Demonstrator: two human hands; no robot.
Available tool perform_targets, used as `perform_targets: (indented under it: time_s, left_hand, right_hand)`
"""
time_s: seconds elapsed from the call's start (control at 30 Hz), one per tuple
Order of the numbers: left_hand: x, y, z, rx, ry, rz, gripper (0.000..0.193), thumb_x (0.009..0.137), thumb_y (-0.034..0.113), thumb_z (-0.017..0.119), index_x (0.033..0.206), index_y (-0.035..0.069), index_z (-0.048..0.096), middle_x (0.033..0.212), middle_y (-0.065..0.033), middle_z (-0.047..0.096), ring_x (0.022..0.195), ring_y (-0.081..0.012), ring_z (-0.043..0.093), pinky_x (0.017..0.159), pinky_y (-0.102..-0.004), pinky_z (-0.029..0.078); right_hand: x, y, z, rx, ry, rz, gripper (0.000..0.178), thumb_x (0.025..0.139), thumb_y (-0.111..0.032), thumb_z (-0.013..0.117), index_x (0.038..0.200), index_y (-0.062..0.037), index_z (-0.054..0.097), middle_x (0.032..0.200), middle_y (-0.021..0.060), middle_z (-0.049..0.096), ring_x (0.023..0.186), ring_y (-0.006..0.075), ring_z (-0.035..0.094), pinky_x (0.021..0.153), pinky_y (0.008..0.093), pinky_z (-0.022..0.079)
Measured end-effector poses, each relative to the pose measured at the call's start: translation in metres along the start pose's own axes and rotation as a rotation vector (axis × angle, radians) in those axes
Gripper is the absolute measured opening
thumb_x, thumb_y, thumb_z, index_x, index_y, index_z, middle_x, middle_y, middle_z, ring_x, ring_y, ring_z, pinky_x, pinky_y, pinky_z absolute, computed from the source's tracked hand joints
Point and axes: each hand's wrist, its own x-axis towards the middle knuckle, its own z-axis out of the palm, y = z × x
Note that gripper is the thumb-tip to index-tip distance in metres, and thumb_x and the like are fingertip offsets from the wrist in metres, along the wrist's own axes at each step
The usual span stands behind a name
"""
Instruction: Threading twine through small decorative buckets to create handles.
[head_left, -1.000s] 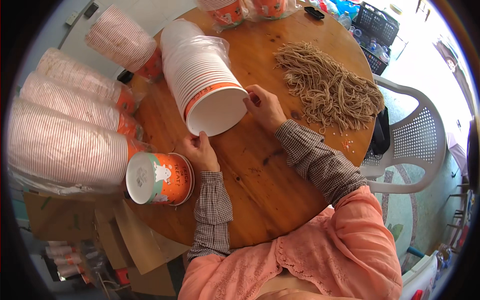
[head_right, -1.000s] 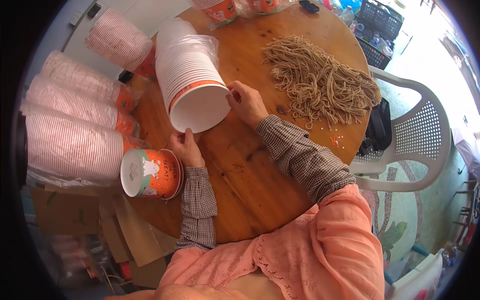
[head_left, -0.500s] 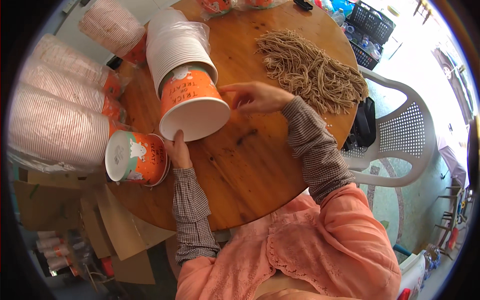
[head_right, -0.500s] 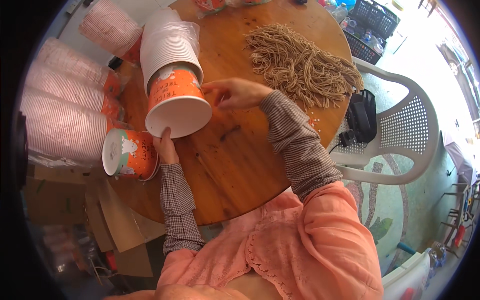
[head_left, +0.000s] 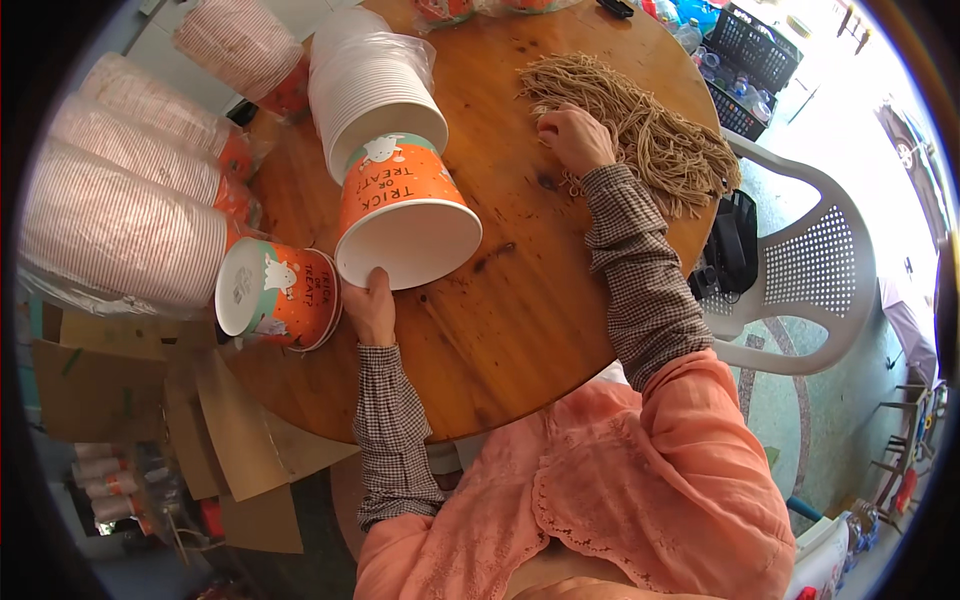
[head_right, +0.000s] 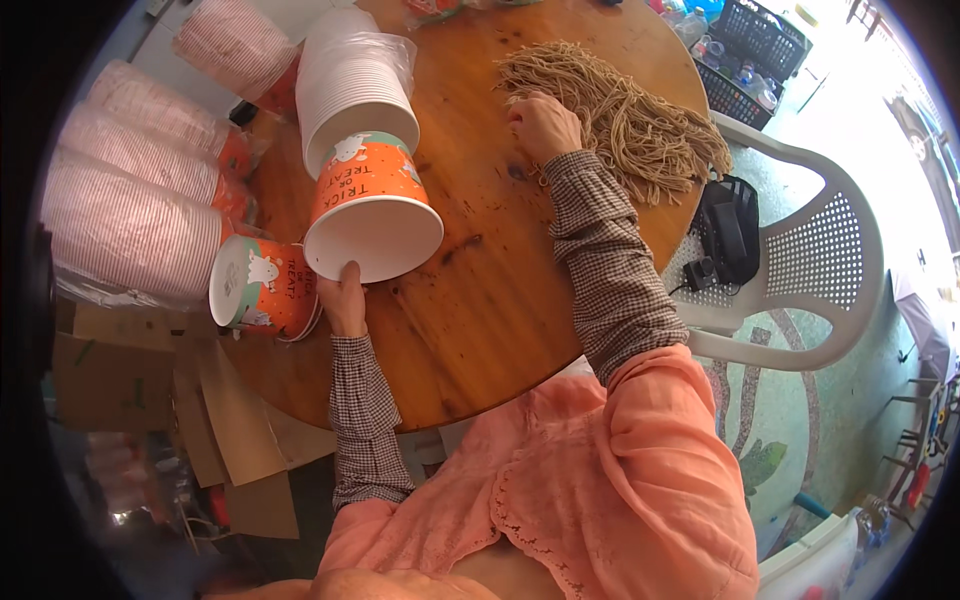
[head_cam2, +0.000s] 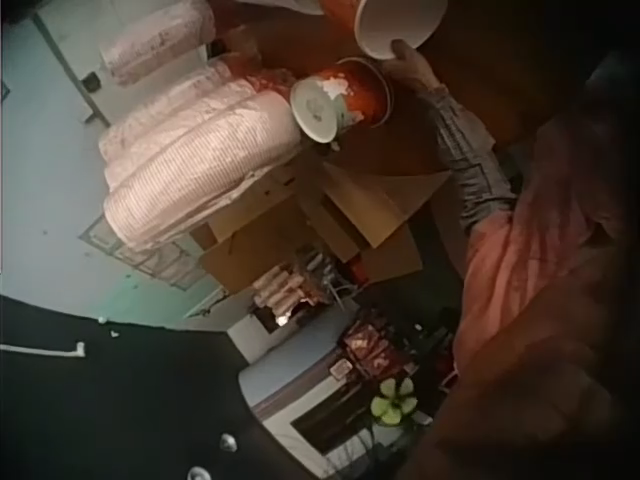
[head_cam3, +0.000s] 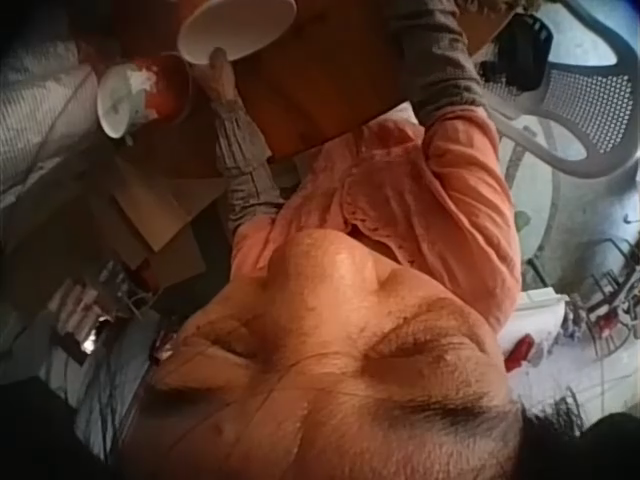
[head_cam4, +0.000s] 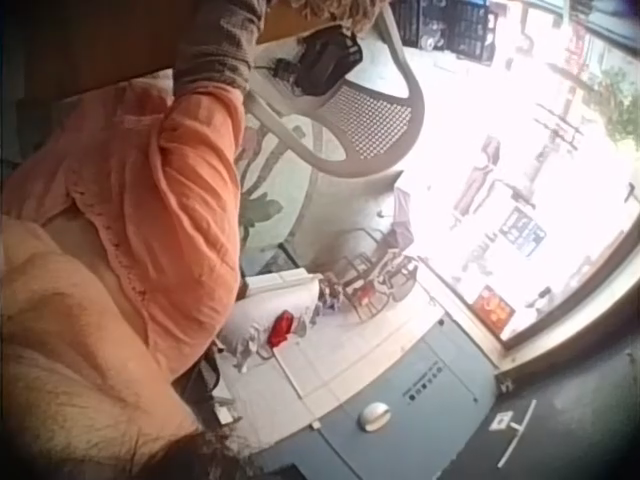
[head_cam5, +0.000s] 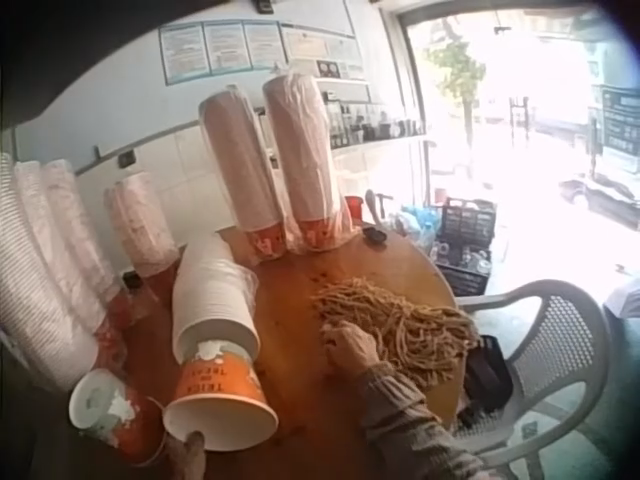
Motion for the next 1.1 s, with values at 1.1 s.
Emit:
perform_targets:
  time_s: [1.1]
  left_hand:
    - [0.015,0.015,0.01,-0.042,0.084,-0.017,0.024,0.09,0.012,0.057,0.101,-0.008,0.061,0.081,-0.0096,0.067,0.057,-0.0127,0.061,0.049,-0.0248,0.05]
  right_hand:
    - [-0.06,-0.109,-0.019,0.919,-0.746,-0.388,0.009,0.092,-0.004,0.06,0.097,0.0008,0.066,0.08,-0.0009,0.065,0.063,0.0069,0.062,0.058,0.022,0.053]
